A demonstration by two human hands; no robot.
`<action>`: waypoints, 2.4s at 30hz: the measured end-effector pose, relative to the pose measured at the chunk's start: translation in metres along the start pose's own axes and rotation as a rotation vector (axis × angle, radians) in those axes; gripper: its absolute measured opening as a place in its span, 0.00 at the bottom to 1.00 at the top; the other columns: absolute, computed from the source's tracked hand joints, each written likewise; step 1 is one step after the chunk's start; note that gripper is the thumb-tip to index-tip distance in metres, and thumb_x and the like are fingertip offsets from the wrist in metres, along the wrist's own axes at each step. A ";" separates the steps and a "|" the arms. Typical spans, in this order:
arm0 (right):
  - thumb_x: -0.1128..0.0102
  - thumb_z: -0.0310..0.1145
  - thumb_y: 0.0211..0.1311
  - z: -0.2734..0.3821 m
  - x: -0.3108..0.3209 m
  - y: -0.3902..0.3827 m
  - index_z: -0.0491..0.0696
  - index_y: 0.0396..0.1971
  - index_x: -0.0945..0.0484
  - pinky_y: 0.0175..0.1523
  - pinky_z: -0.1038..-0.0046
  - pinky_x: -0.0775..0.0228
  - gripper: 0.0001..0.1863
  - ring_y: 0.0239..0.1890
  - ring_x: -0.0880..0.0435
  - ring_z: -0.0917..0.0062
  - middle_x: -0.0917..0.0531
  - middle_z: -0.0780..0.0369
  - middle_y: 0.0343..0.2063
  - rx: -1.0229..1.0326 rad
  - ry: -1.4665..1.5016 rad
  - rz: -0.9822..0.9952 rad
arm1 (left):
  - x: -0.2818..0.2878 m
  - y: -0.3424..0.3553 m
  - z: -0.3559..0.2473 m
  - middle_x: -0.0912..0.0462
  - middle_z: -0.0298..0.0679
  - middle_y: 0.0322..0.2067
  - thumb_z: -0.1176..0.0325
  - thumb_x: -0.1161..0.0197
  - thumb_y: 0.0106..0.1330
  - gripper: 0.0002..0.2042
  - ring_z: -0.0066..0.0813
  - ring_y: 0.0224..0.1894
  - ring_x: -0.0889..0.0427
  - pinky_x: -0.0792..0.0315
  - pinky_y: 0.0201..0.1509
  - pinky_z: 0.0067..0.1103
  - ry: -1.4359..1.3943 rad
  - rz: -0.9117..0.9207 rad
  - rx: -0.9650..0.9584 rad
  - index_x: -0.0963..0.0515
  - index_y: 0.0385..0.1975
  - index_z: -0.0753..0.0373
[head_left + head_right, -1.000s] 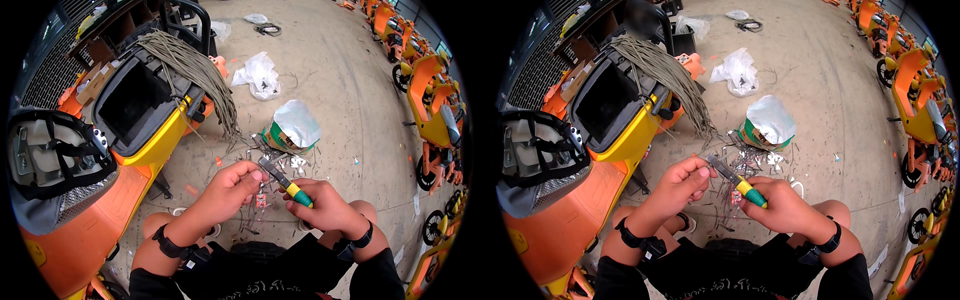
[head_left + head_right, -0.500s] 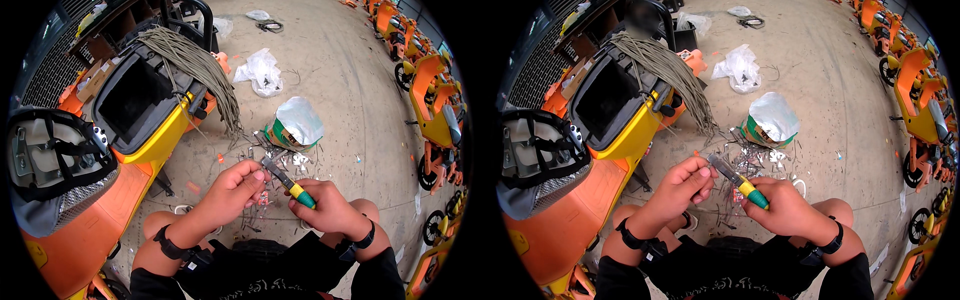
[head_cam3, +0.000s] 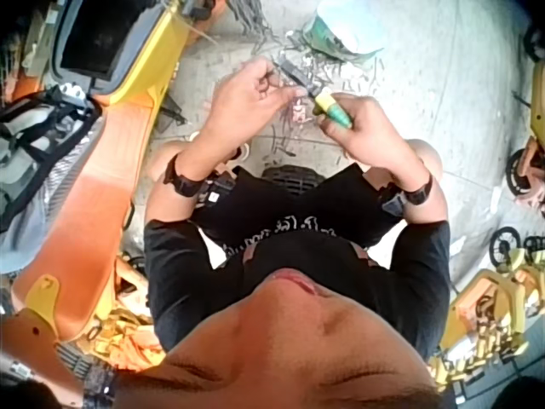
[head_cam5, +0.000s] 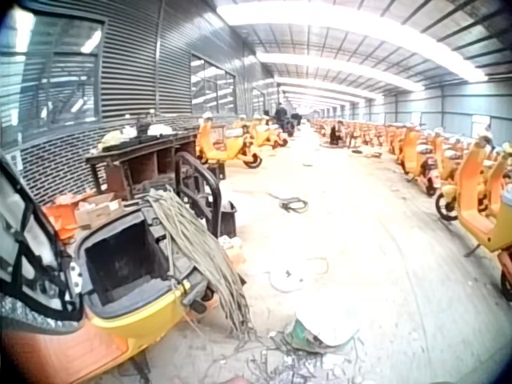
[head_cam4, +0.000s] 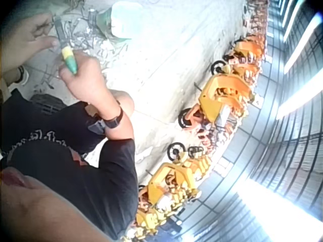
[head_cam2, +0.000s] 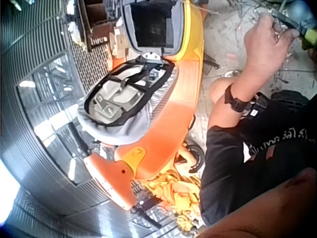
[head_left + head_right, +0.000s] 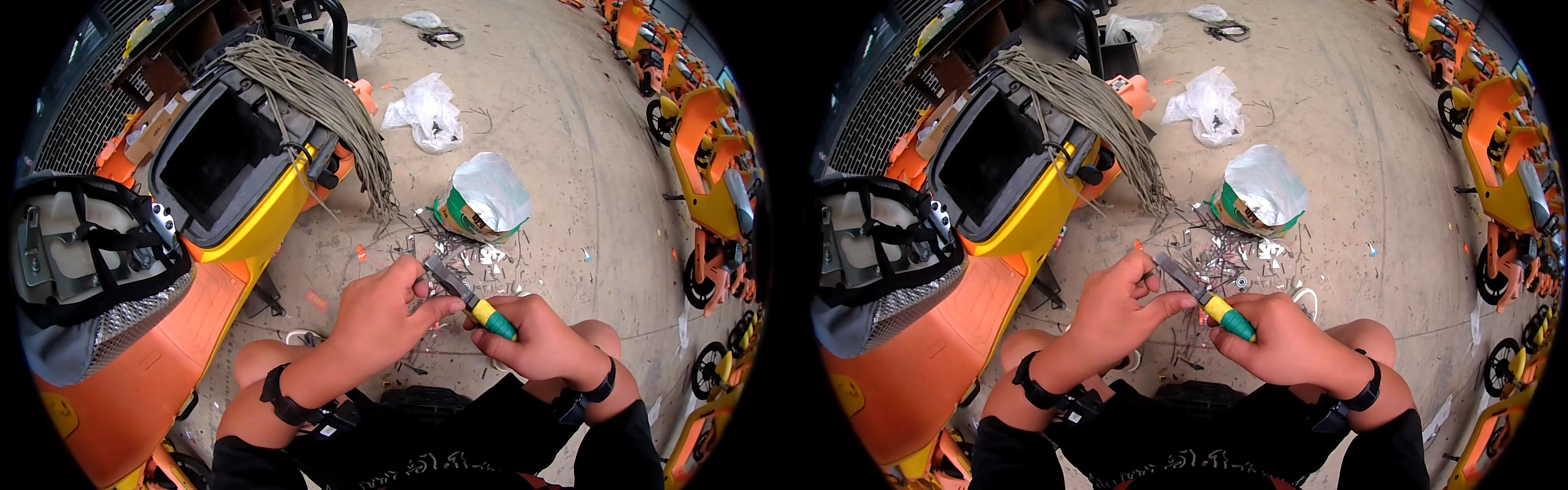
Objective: The person strips insulation from the ends of several thin wires using pliers and then twists the exposed copper strands by hand.
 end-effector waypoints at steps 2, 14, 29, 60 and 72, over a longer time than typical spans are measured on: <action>0.35 0.29 0.59 0.002 0.001 0.001 0.39 0.35 0.17 0.39 0.65 0.23 0.09 0.33 0.16 0.60 0.15 0.53 0.32 -0.040 -0.011 0.009 | 0.002 0.001 -0.012 0.22 0.37 0.18 0.51 0.23 0.57 0.24 0.38 0.21 0.19 0.28 0.25 0.29 0.228 -0.066 -0.045 0.31 0.29 0.63; 0.37 0.27 0.59 0.000 -0.004 0.007 0.39 0.33 0.18 0.39 0.66 0.23 0.07 0.30 0.15 0.60 0.15 0.53 0.30 0.150 -0.093 -0.140 | -0.003 0.010 -0.001 0.27 0.39 0.12 0.59 0.19 0.48 0.23 0.40 0.14 0.27 0.32 0.21 0.30 0.101 -0.222 0.010 0.31 0.18 0.64; 0.36 0.32 0.62 -0.001 -0.004 0.006 0.38 0.31 0.18 0.37 0.64 0.23 0.10 0.30 0.14 0.55 0.15 0.51 0.32 0.070 -0.022 -0.216 | -0.011 0.017 0.002 0.29 0.39 0.12 0.62 0.18 0.47 0.23 0.33 0.13 0.33 0.34 0.19 0.28 -0.002 -0.316 0.021 0.32 0.18 0.65; 0.42 0.39 0.62 -0.017 -0.012 0.062 0.38 0.24 0.23 0.33 0.58 0.27 0.17 0.23 0.17 0.59 0.22 0.51 0.16 -0.162 0.114 -0.378 | -0.008 0.078 0.038 0.26 0.44 0.16 0.55 0.17 0.45 0.28 0.36 0.18 0.32 0.31 0.25 0.30 0.067 -0.425 0.086 0.31 0.22 0.68; 0.37 0.35 0.57 -0.011 0.004 0.051 0.38 0.28 0.22 0.42 0.56 0.26 0.13 0.34 0.18 0.50 0.18 0.47 0.31 0.118 -0.288 -0.265 | 0.009 0.058 0.034 0.39 0.26 0.19 0.67 0.20 0.54 0.24 0.15 0.24 0.40 0.38 0.25 0.19 -0.104 -0.097 0.012 0.37 0.22 0.59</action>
Point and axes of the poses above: each hand's wrist, its own y-axis towards the middle knuckle, its own x-axis out of the back of the hand, z = x × y, the point moved 4 cm from there along y, towards the middle knuckle
